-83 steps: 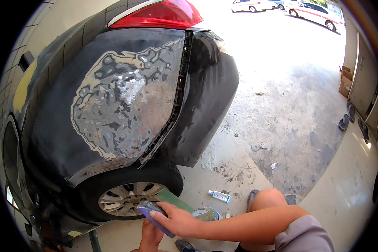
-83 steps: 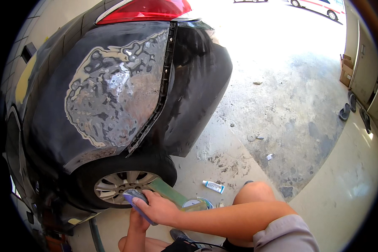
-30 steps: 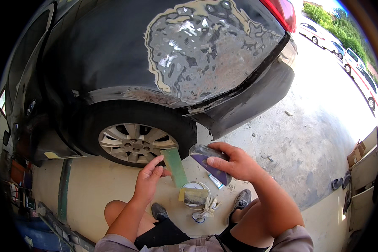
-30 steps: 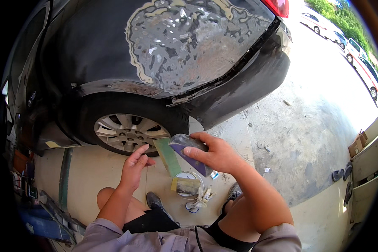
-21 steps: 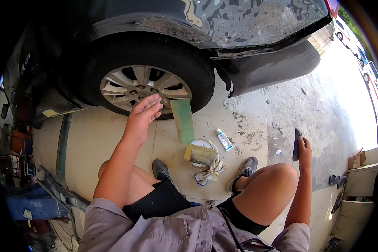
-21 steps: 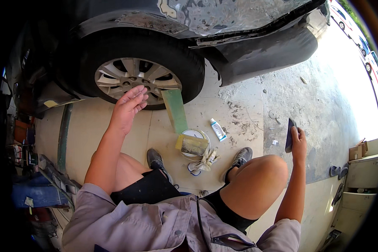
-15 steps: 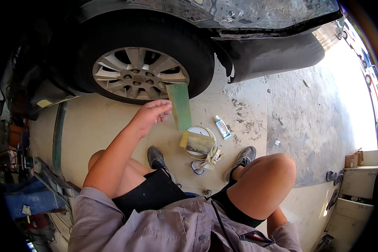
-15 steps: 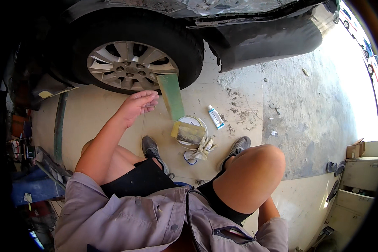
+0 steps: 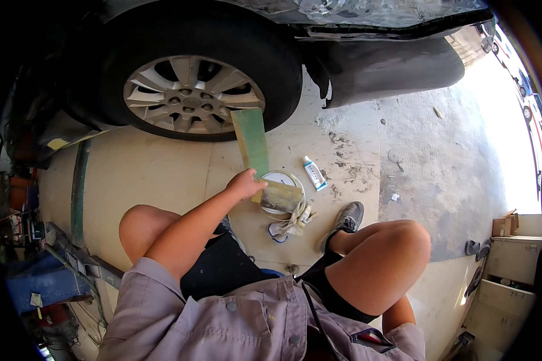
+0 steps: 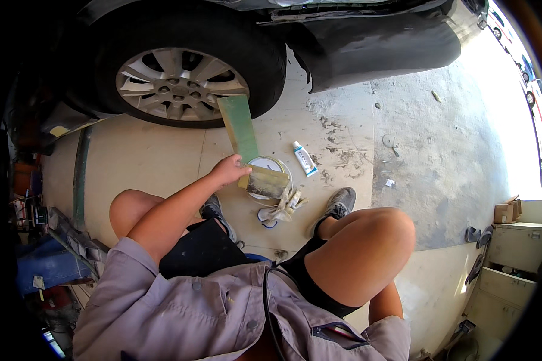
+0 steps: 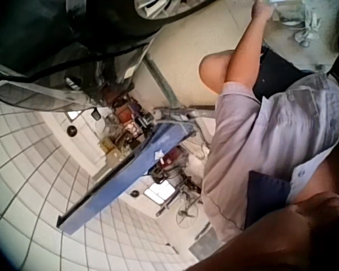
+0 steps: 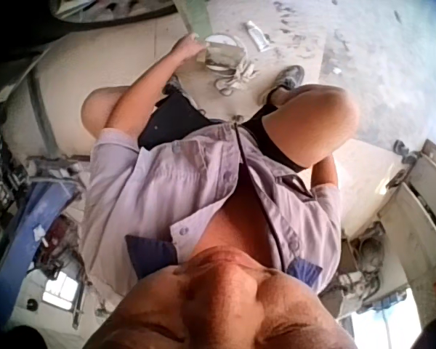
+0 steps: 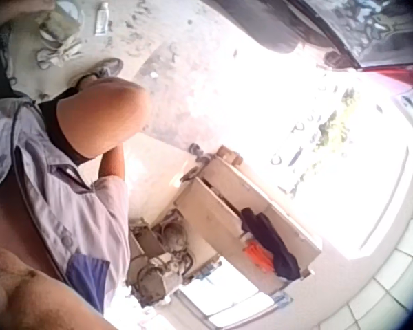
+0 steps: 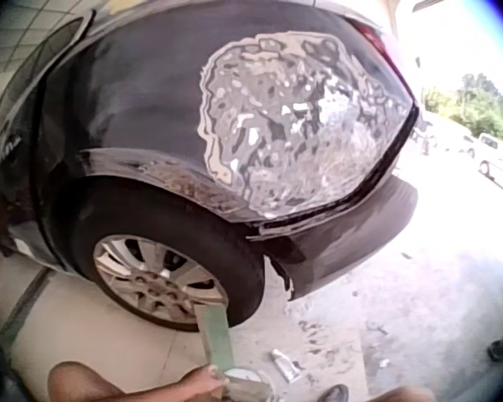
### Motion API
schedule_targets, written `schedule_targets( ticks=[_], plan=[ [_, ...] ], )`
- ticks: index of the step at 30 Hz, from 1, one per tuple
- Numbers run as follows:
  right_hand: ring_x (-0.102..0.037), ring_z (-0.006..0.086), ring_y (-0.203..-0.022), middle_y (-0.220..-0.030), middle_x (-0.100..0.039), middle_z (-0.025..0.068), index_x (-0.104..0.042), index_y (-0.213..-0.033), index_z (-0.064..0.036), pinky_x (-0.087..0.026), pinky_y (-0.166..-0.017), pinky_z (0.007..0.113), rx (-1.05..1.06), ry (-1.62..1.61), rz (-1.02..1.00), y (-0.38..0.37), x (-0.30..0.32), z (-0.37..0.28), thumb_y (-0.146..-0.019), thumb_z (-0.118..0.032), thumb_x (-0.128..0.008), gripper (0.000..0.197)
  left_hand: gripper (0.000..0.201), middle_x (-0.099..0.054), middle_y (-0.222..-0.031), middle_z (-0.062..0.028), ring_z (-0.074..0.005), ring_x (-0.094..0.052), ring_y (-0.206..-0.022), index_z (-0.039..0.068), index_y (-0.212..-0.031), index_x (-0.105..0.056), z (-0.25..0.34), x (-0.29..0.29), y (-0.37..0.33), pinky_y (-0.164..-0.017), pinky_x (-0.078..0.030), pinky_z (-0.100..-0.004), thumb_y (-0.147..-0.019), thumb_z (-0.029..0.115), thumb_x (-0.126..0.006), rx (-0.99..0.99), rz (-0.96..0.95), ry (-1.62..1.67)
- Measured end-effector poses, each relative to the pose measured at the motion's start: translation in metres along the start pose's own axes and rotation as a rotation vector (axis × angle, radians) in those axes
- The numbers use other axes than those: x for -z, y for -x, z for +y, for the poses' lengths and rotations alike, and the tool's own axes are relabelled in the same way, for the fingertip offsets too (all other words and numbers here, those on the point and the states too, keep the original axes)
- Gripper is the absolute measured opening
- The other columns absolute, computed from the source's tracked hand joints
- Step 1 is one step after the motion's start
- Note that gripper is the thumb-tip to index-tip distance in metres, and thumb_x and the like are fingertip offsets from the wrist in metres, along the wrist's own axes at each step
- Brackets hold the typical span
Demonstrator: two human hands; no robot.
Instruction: The person prepares and applies body filler to a damaged area on a car's rear bumper. They mix the filler with a hardener on a putty knife and spread it over the sanded surface using a scraper.
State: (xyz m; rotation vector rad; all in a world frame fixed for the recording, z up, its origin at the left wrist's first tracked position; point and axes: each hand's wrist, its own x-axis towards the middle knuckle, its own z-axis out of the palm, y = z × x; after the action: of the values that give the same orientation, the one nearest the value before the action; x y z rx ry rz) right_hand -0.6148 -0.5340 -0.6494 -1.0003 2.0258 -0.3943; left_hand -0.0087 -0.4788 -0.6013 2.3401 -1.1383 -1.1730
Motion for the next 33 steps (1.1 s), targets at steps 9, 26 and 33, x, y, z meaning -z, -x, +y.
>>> schedule_targets(
  ticks=[9,26,33],
  plan=[
    [-0.061,0.0232,-0.125,-0.136,-0.064,0.0153,-0.055,-0.142,0.0037,-0.049,-0.105,0.037,0.729,-0.232,0.021,0.108,0.102,-0.299,-0.101,-0.024,-0.067,0.051,0.089,-0.058,-0.136,-0.0168,-0.0331,-0.063,-0.121,0.009,-0.136,-0.048,0.01,-0.065,0.018,-0.094,-0.056,-0.0467,-0.07,0.054,-0.089,0.23,0.214,-0.282],
    [-0.052,0.028,-0.136,-0.151,-0.05,0.0221,-0.04,-0.152,0.0042,-0.045,-0.11,0.042,0.653,-0.606,-0.32,0.228,-0.062,-0.384,-0.1,-0.037,-0.069,0.073,0.035,-0.072,-0.111,-0.0033,-0.0156,-0.069,-0.096,0.008,-0.123,-0.068,0.155,0.071,0.089,-0.077,-0.055,-0.0326,-0.09,0.012,-0.077,-0.137,-0.188,1.117],
    [-0.065,0.0247,-0.11,-0.123,-0.061,0.0124,-0.052,-0.135,-0.003,-0.059,-0.089,0.042,0.15,-0.778,-0.968,0.266,-0.086,-0.406,-0.103,-0.039,-0.065,0.05,0.039,-0.068,-0.118,-0.0044,-0.0159,-0.066,-0.105,0.008,-0.13,-0.06,0.186,0.134,0.135,-0.09,-0.054,-0.0335,-0.093,0.01,-0.073,-0.476,-0.091,1.121]
  ],
)
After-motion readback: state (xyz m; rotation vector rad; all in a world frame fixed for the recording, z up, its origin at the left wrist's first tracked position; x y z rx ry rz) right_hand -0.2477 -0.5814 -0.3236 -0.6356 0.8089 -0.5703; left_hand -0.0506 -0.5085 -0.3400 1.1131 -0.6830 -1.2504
